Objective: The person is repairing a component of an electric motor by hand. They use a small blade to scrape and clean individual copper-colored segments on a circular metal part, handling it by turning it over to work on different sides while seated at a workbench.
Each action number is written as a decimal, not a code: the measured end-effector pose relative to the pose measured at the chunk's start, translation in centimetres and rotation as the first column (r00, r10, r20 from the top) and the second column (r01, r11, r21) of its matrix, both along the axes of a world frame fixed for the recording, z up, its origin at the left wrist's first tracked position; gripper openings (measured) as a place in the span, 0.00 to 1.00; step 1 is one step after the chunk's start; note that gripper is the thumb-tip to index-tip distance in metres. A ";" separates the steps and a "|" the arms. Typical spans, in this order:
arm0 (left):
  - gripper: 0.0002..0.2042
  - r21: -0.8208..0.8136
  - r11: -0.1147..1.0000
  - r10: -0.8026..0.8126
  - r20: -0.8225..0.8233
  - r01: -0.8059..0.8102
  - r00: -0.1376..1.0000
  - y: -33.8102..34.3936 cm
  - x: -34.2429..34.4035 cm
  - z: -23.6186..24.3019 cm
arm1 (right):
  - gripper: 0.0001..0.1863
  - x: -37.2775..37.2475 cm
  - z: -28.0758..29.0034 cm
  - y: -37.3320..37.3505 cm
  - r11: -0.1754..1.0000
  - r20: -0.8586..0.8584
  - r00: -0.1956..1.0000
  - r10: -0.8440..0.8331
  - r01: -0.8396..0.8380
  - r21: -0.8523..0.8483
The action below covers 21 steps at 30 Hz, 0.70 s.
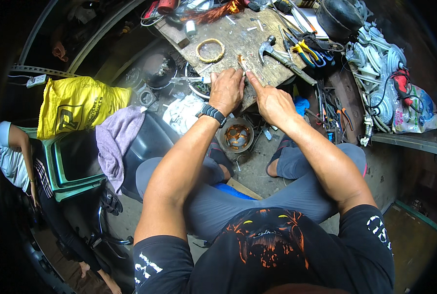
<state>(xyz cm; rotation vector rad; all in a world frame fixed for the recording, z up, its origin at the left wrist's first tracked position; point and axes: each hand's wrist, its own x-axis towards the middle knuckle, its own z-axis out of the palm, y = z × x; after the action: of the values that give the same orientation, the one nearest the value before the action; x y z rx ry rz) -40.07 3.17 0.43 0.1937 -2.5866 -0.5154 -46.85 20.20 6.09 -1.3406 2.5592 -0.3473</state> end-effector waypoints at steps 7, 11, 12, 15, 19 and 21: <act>0.07 0.022 1.000 -0.004 0.008 0.004 1.000 -0.1 -0.3 0.1 | 0.39 -0.7 -0.1 0.6 1.000 0.015 1.000 0.017 -0.016 -0.015; 0.07 0.024 1.000 -0.013 0.024 0.013 1.000 -0.2 -0.3 0.2 | 0.39 -0.7 -0.6 0.2 1.000 -0.066 0.998 0.018 -0.019 -0.022; 0.07 0.031 0.999 -0.007 0.022 0.006 1.000 -0.2 -0.1 0.2 | 0.39 -0.5 -0.4 0.2 1.000 -0.034 0.999 0.007 -0.008 -0.008; 0.09 0.048 0.999 0.004 0.026 -0.005 1.000 -0.1 -0.2 0.4 | 0.37 -0.5 0.3 0.3 0.999 0.105 0.994 -0.030 0.034 -0.034; 0.12 0.084 0.997 -0.005 0.068 0.000 0.998 0.1 -0.7 0.7 | 0.36 -2.1 -3.3 0.9 0.952 0.317 0.948 -0.007 0.103 -0.288; 0.14 0.088 0.996 0.010 0.077 -0.017 0.997 -0.4 -0.1 0.4 | 0.35 -1.6 -2.0 0.4 0.948 0.538 0.843 -0.027 0.192 -0.253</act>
<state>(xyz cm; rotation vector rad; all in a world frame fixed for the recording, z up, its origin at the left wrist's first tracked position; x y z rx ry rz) -40.13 2.80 0.84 0.2656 -2.6365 -0.6301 -48.45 20.63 4.05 -0.9898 2.1657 -1.0115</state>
